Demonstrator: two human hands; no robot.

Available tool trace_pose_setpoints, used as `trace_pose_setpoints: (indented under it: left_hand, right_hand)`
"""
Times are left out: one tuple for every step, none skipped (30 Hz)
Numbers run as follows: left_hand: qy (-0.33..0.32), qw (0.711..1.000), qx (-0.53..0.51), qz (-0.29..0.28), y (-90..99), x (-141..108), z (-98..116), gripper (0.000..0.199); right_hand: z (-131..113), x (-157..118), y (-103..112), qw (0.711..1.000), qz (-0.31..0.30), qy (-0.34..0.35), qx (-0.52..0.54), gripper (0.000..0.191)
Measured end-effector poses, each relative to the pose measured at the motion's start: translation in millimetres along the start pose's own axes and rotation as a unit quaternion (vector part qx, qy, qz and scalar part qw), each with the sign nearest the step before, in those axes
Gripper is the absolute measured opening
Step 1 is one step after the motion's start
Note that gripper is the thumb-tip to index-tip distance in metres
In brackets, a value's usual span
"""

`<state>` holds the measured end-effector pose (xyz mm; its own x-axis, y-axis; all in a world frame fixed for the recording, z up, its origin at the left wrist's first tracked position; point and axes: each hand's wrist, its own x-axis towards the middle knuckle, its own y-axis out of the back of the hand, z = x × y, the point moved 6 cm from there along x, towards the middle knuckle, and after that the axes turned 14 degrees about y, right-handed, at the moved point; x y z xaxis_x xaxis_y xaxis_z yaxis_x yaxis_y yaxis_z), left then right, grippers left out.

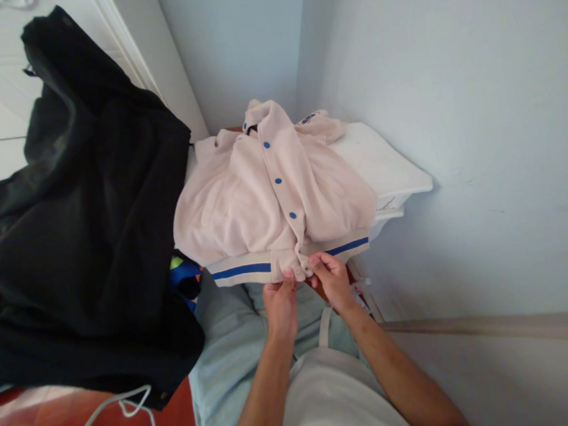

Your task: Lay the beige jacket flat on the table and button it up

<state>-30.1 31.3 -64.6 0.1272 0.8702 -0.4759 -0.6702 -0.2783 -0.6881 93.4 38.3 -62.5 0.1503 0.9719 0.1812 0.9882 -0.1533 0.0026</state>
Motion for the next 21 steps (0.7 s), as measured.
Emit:
trace_pose_setpoints:
  left_hand:
    - [-0.004,1.000,-0.009,-0.013,-2.1,-1,1,0.032]
    - [-0.009,1.000,-0.016,-0.024,-4.2,-1,2,0.029]
    - [-0.014,0.999,-0.020,-0.033,-6.1,-2,3,0.028]
    - [-0.018,0.999,-0.021,-0.035,-7.4,-2,3,0.028]
    - [-0.022,0.999,-0.016,-0.030,-7.9,-3,3,0.029]
    - [-0.025,0.999,-0.007,-0.018,-7.7,-3,3,0.032]
    - [-0.028,1.000,0.007,-0.003,-6.9,-3,2,0.034]
    - [-0.030,0.999,0.025,0.013,-5.8,-3,2,0.036]
    - [-0.034,0.998,0.045,0.026,-4.6,-2,1,0.038]
    - [-0.040,0.997,0.063,0.034,-3.5,-2,1,0.040]
    - [-0.047,0.995,0.081,0.040,-2.3,-2,1,0.041]
    - [-0.056,0.993,0.098,0.044,-0.8,-2,2,0.041]
    - [-0.066,0.990,0.115,0.048,0.9,-3,3,0.041]
    - [-0.076,0.987,0.132,0.048,2.1,-3,4,0.040]
    - [-0.083,0.984,0.150,0.046,3.0,-3,5,0.040]
    - [-0.088,0.981,0.170,0.041,3.4,-3,6,0.040]
    - [-0.093,0.977,0.191,0.036,3.3,-4,6,0.041]
    - [-0.098,0.972,0.211,0.033,3.0,-4,7,0.041]
    - [-0.105,0.967,0.230,0.035,2.8,-5,8,0.041]
    - [-0.113,0.961,0.248,0.041,2.7,-6,9,0.040]
    - [-0.121,0.956,0.262,0.050,2.4,-7,11,0.039]
  right_hand:
    - [0,1,0,1.000,-0.018,-0.009,0.004,0.057]
    - [-1,2,-1,0.999,-0.036,-0.016,0.005,0.056]
    - [-2,3,-1,0.998,-0.053,-0.018,-0.001,0.055]
    - [-4,4,0,0.998,-0.065,-0.013,-0.014,0.054]
    - [-8,5,1,0.997,-0.069,-0.001,-0.034,0.052]
    - [-12,6,2,0.996,-0.067,0.019,-0.058,0.050]
    - [-17,6,2,0.994,-0.059,0.044,-0.083,0.047]
    - [-22,6,3,0.990,-0.050,0.070,-0.107,0.045]
    - [-27,5,3,0.986,-0.039,0.094,-0.130,0.044]
    - [-31,5,3,0.982,-0.029,0.113,-0.148,0.044]
    - [-34,5,2,0.978,-0.024,0.127,-0.163,0.045]
    - [-37,5,1,0.975,-0.025,0.136,-0.175,0.046]
    - [-39,5,0,0.972,-0.031,0.141,-0.184,0.048]
    - [-41,5,-1,0.970,-0.042,0.143,-0.190,0.049]
    - [-42,6,-2,0.969,-0.052,0.144,-0.196,0.049]
    - [-44,6,-2,0.966,-0.060,0.145,-0.204,0.050]
    - [-45,7,-2,0.964,-0.062,0.149,-0.213,0.049]
    - [-47,7,-1,0.960,-0.061,0.155,-0.225,0.046]
    - [-49,7,0,0.956,-0.057,0.164,-0.238,0.043]
    - [-50,7,0,0.950,-0.053,0.176,-0.253,0.040]
    - [-52,6,0,0.943,-0.050,0.189,-0.269,0.037]
